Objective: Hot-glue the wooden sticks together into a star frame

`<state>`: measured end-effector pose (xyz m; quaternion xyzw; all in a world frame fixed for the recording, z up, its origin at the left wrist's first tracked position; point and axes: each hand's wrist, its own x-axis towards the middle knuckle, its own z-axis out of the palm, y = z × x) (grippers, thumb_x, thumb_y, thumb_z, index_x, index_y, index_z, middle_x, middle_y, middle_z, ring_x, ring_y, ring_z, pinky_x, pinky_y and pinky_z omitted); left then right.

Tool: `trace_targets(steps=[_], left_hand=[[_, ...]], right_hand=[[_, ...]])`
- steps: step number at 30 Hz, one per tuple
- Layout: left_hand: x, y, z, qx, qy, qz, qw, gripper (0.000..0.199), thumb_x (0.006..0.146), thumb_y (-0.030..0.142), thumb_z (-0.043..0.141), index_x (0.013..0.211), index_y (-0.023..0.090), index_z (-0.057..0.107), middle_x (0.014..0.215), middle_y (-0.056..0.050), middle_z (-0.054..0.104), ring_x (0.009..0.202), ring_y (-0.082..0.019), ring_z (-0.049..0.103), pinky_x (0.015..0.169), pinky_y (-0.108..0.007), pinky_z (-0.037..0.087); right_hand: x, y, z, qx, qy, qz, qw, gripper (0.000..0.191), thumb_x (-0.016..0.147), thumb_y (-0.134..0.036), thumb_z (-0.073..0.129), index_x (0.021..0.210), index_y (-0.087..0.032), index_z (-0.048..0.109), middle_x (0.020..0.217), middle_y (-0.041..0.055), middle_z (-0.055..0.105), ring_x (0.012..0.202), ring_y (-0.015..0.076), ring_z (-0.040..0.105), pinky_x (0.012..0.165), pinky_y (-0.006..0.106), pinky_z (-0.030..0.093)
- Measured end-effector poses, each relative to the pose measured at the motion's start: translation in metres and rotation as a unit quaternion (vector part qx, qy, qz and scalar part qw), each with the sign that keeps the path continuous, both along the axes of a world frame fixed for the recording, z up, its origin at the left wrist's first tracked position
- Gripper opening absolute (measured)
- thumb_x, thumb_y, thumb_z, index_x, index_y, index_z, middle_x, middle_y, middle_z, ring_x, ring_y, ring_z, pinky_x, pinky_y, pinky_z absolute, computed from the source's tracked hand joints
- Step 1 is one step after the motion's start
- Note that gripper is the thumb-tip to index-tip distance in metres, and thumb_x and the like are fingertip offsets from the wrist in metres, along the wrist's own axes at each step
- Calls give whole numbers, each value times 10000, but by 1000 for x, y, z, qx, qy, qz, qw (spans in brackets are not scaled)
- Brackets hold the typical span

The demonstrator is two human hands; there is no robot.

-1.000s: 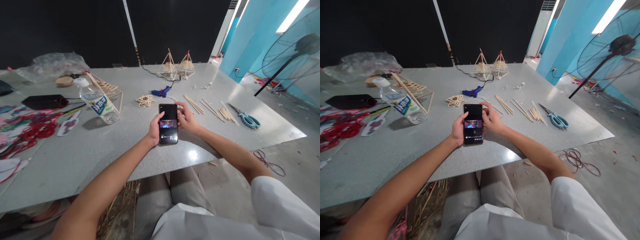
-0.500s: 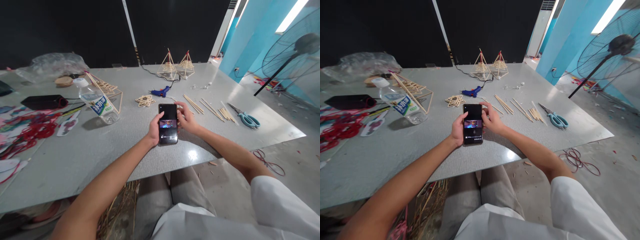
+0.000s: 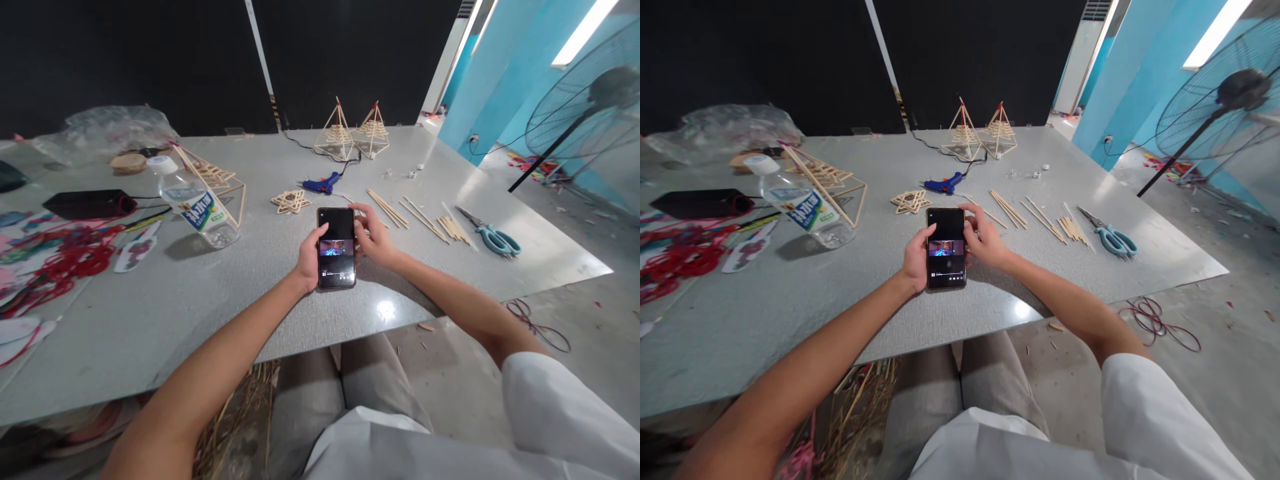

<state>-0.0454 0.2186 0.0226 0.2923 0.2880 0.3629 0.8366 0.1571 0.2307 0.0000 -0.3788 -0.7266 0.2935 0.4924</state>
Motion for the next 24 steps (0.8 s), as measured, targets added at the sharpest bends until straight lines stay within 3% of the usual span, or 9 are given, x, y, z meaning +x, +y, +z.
trace_targets(steps=[13,24], left_hand=[[1,1,-2,-3,-21,8,1000,621,1039,620,628,1389,148,831,1072,-180,903,1025,-402,894,976,-579,742],[1,1,-2,7,18,23,1000,633,1046,635,606,1363,136,831,1058,-184,902,1011,-404,896,972,-587,746]], right_hand=[[1,0,-1,-3,2,4,1000,513,1230,-709,444,1579,-334,422,918,-27,615,709,184,616,584,302,570],[1,-2,2,-12,0,7,1000,459,1238,-639,461,1575,-330,417,936,-18,608,732,188,613,570,292,580]])
